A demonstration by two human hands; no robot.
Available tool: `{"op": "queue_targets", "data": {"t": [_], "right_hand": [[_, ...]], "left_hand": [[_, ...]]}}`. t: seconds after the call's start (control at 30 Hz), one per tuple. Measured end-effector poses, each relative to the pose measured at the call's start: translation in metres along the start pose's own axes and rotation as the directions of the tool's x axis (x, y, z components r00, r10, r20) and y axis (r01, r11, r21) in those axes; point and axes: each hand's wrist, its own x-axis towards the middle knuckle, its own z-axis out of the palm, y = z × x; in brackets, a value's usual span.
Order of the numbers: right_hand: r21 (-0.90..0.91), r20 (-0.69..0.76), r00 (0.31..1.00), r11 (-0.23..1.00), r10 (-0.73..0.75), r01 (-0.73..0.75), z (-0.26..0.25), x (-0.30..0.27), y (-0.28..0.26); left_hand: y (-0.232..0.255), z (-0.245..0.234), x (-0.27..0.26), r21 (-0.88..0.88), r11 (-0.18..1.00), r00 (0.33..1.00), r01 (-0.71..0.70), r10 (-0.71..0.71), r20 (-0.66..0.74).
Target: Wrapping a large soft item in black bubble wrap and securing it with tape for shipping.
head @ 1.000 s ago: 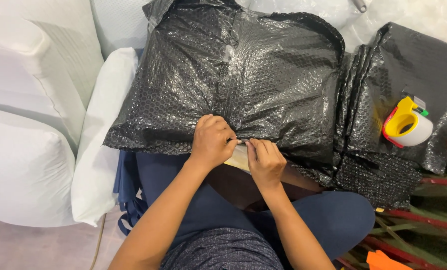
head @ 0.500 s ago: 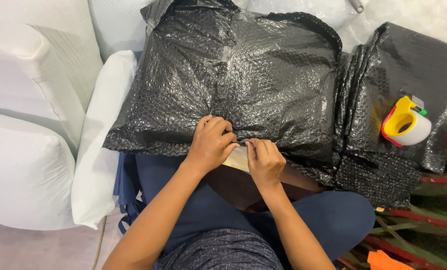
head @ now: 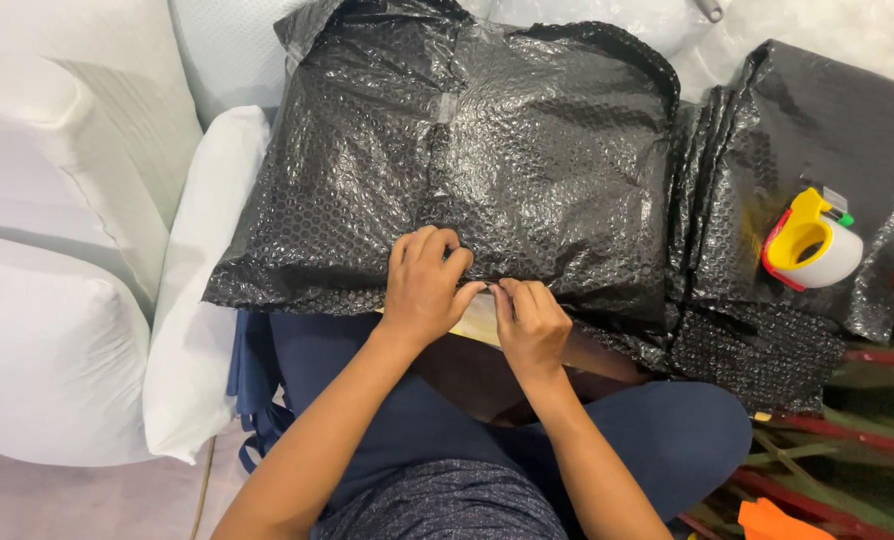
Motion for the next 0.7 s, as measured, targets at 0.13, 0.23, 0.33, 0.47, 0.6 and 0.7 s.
{"op": "queue_targets", "data": {"t": [0.13,0.23,0.33,0.47,0.6,0.7], "right_hand": [[0.069,0.013,0.998,0.996,0.060,-0.060,0.0001,-0.0019,0.0016],[0.101,0.014,0.992,0.987,0.123,-0.124,0.0027,-0.0053,0.0042],[0.087,0.026,0.993,0.989,0.118,-0.120,-0.0015,-0.0003,0.0029],[0.064,0.022,0.994,0.992,0.104,-0.105,0.0018,-0.0020,0.0072],[0.067,0.031,0.993,0.992,0.109,-0.111,0.0005,-0.0015,0.0069],[0.074,0.033,0.992,0.990,0.122,-0.124,0.0011,-0.0023,0.0076]], "left_hand": [[0.0035,-0.0023,0.0020,-0.056,0.995,0.996,0.083,-0.082,0.030],[0.0039,-0.0010,0.0024,-0.052,0.994,0.994,0.099,-0.097,0.045],[0.0044,-0.0009,0.0030,-0.053,0.995,0.996,0.088,-0.087,0.025],[0.0051,-0.0012,0.0033,-0.041,0.996,0.996,0.085,-0.084,0.015],[0.0061,-0.0013,0.0035,-0.041,0.997,0.998,0.063,-0.064,-0.006],[0.0052,-0.0016,0.0028,-0.024,0.999,0.999,0.033,-0.033,-0.036]]}}
